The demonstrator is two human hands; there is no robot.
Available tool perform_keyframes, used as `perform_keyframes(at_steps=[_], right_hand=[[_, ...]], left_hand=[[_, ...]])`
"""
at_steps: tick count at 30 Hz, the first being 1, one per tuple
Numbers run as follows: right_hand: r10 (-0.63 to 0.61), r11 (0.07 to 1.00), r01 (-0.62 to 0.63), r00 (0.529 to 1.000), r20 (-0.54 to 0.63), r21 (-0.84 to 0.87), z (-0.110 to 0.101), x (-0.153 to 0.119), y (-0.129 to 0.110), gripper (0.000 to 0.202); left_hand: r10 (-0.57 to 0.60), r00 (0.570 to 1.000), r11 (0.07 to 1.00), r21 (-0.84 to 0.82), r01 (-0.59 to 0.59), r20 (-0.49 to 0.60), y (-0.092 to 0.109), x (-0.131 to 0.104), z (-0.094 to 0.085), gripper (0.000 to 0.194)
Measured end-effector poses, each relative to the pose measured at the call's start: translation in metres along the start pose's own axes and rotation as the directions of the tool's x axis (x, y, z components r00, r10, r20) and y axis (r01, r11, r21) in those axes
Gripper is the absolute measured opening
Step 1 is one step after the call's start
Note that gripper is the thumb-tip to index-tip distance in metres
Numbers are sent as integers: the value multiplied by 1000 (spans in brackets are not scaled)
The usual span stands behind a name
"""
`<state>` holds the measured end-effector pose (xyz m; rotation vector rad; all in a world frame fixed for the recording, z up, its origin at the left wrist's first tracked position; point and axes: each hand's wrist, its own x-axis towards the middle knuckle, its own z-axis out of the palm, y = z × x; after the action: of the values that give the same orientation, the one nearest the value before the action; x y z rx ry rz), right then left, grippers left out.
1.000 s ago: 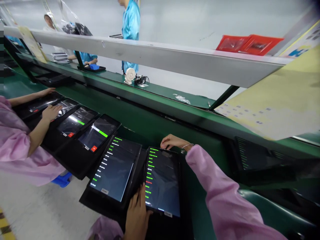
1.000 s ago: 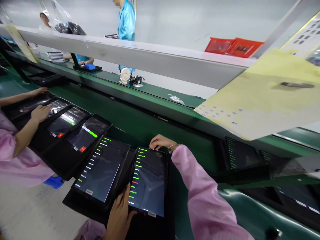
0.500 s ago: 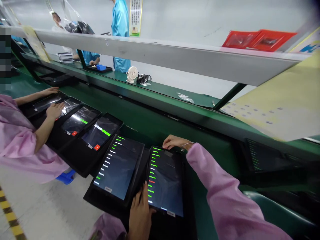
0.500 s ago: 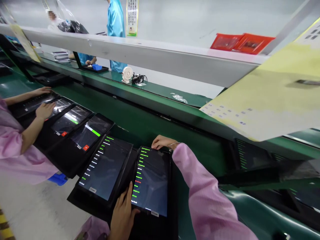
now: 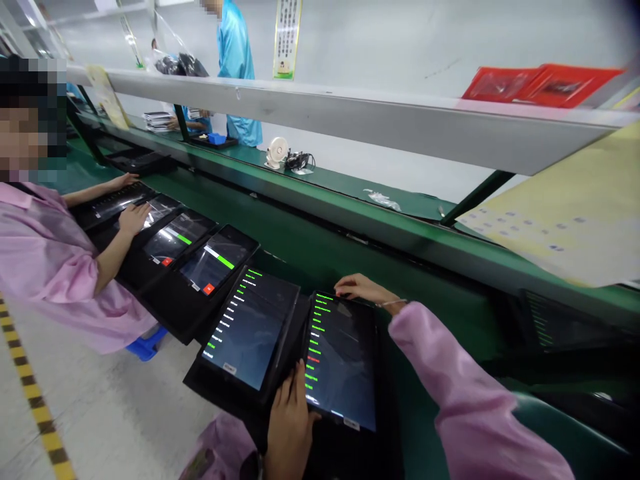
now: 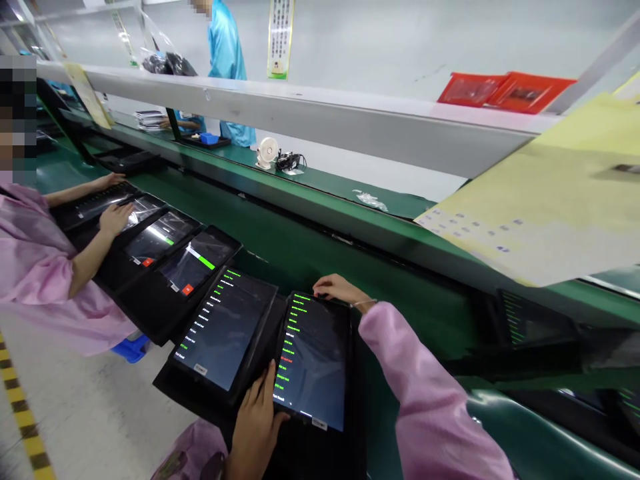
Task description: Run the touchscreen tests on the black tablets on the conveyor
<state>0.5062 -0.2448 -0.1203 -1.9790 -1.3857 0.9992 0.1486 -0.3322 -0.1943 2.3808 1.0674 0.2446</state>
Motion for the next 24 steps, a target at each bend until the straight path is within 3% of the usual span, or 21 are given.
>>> perform_keyframes(at_steps=[2, 4, 7, 10, 14, 19, 24], right_hand=[[-110, 992, 97, 977, -183, -80, 12, -20, -2, 29], [-218, 970, 166, 920, -326, -179, 27, -43, 0, 31], [-331, 921, 191, 843, -424, -339, 50, -72, 6, 34], [-391, 862, 160, 814, -430, -482, 68, -88, 14, 35], [-441, 779, 139, 815, -376, -612, 83, -99, 17, 35], [-466, 723, 132, 817, -338, -678, 85, -108, 16, 31], [-462, 741, 136, 814, -353, -657, 83, -110, 15, 27]], left_hand=[[44, 999, 999, 21, -43, -26, -6, 0, 4, 83], [115, 992, 993, 43, -112, -53, -13, 1, 9, 80], [217, 972, 974, 85, -209, -91, -22, 3, 12, 84], [225, 967, 970, 124, -210, -119, -24, 4, 11, 88], [207, 966, 975, 116, -190, -154, -23, 3, 10, 89], [197, 967, 978, 94, -184, -161, -21, 3, 10, 85], [205, 963, 976, 111, -188, -175, -21, 2, 9, 85]])
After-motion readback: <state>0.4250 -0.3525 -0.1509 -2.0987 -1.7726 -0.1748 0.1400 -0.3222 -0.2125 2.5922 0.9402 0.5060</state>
